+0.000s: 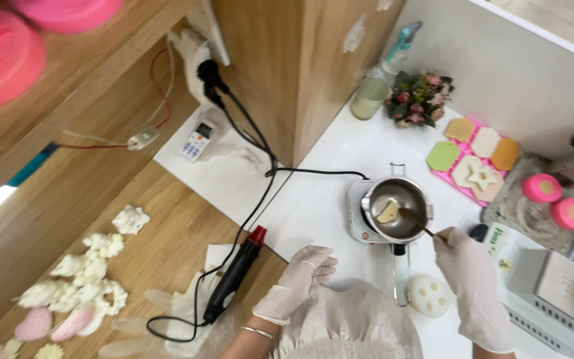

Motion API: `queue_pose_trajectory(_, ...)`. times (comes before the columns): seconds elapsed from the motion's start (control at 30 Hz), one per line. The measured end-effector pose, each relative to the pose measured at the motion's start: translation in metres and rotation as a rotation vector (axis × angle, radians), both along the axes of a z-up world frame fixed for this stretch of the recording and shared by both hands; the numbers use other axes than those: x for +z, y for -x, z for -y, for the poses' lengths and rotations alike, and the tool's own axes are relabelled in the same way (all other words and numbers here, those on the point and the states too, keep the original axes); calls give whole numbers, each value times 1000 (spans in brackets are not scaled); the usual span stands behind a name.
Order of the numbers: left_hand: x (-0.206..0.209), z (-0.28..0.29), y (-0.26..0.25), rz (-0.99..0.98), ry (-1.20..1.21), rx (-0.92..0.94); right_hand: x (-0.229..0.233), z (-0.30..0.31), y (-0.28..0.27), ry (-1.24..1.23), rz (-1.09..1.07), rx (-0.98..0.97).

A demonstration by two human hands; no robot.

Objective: Melting pieces of wax in a small pot using an electric heater and a heat gun.

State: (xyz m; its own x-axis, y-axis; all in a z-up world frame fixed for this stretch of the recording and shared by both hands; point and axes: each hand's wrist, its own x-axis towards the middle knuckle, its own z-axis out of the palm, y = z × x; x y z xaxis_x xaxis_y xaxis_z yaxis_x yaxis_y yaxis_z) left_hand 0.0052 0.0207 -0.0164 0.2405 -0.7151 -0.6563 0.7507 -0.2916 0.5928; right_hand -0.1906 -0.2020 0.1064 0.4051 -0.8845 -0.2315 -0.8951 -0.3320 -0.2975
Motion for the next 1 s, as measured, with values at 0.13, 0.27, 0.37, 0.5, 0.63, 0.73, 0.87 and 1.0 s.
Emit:
queue_pose_trajectory(0.13,0,-42,-10,1250,-218,-181,4,-4,-15,-244,81,-269)
queue_pose_trajectory(0.27,-5,-97,-26,1718,-548,-261,-38,4,2,-313,296,-334)
queue_pose_trajectory(0.37,-7,-133,-37,1730,-822,-255,-48,4,15,-348,356,-346)
queue_pose_trajectory(0.5,-44,-165,-52,1590,-953,-417,-61,7,32,-315,359,-296)
queue_pose_trajectory(0.63,-40,-168,-62,1501,-926,-554,13,-34,7,-219,300,-326)
queue_pose_trajectory(0.73,-64,-181,-75,1498,-762,-356,65,-58,-10,-215,130,-434)
queue_pose_trajectory(0.87,22,-170,-77,1208,-781,-430,46,-64,17,-174,181,-473)
queue_pose_trajectory(1.0,81,-144,-69,525,-362,-85,20,-77,44,-301,453,-363)
